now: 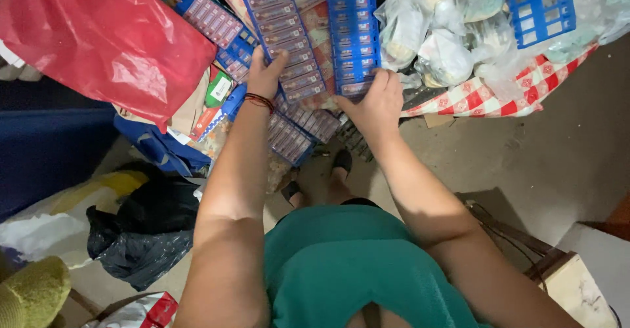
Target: The person unpacks small wrapped items from a white cloth bag onto a table covered with a red and white checkered cloth. They then pick up blue plastic trays filled with small rectangular packages and arrange them on the table.
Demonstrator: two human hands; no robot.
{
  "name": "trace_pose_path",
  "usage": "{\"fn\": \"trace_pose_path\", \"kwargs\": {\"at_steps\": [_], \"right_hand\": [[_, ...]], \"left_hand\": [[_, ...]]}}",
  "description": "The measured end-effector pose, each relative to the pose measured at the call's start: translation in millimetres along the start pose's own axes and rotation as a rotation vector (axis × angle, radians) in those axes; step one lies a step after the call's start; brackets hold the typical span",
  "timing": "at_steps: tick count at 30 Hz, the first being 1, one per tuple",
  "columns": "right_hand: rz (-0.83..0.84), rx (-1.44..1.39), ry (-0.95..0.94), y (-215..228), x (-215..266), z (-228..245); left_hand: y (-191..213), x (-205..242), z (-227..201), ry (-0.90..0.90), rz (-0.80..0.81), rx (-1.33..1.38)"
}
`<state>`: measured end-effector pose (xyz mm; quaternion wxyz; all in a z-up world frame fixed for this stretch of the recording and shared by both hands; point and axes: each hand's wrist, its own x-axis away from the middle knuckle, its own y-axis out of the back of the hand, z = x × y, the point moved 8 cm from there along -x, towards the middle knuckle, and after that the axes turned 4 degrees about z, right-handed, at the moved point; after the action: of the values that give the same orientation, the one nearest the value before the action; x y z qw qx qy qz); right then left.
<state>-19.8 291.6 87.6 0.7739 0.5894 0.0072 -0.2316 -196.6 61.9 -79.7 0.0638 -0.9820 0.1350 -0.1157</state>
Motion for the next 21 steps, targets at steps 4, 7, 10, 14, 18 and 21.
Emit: {"fn": "trace_pose_path", "kwargs": {"at_steps": [4,7,10,14,18,21], "right_hand": [[-0.065,-0.081,-0.053,-3.4,0.8,-6.5],[0.009,-0.263,-0.176,11.4,-4.5,-19.3],[0.144,-0.622,-0.307,23.1,-9.9,-33.4],[0.212,-1.020,-0.339,34.6,-10.8,-54.0],[0.286,-1.013,-0.355,46.7,-7.7,-54.2],[0.226,-1.164,-0.374,49.6,-6.3,-56.7]], "left_hand": [[-3.5,-0.2,-5.1,0.064,-0.047,-0.026],[1.2,-11.6,12.2,0.122,-0.103,-0.154],[0.1,-1.1,-16.8,0.158,-0.165,-0.260],[-2.6,6.9,-54.6,0.186,-0.204,-0.375],[-7.7,4.8,-56.4,0.195,-0.143,-0.426],[1.7,-4.6,-34.2,0.113,-0.169,-0.324]]}}
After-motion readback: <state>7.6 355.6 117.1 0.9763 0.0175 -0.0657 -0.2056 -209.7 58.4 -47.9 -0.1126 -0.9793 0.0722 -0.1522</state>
